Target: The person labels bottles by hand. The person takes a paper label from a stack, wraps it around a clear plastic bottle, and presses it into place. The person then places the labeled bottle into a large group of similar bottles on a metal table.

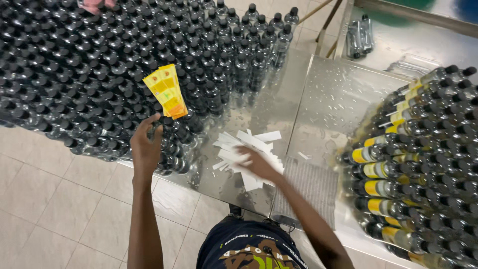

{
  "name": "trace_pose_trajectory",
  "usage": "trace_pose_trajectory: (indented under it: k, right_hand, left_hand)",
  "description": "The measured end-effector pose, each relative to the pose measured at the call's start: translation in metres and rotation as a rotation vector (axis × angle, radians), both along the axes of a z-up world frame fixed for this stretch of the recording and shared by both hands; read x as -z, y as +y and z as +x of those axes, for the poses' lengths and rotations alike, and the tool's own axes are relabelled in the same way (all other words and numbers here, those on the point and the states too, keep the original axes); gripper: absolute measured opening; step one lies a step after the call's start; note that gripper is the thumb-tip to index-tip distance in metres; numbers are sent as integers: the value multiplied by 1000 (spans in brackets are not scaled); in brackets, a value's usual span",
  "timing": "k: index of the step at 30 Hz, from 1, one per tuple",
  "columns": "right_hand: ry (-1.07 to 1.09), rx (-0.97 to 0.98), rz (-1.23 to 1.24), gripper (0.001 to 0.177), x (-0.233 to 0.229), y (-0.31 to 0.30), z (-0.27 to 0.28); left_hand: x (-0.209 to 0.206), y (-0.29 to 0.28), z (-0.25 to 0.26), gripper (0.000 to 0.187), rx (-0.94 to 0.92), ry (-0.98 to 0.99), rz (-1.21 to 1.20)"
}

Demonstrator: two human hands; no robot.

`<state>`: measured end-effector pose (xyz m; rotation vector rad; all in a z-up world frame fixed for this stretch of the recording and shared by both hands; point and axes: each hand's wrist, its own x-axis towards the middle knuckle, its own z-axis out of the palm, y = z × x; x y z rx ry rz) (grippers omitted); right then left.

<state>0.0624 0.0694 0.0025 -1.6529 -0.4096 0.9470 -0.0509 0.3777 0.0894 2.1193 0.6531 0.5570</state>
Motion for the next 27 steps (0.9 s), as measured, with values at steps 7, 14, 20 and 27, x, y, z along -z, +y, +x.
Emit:
trace_pose_trajectory:
  k: [7,14,20,27]
  right_hand:
    - [-572,-260,-2,108,115,183,-88]
    - [-643,-241,-136,75,115,197,-92]
    - [-318,-54,-82,72,72,133,-78]
    - [-191,325,-179,75,47,-2,-62]
  left_hand:
    - [28,41,56,36,127,4,50]
    - [67,52,73,62,328,265,250]
    - [76,58,59,49,335,244,322]
    - [58,49,45,31,141,37,375]
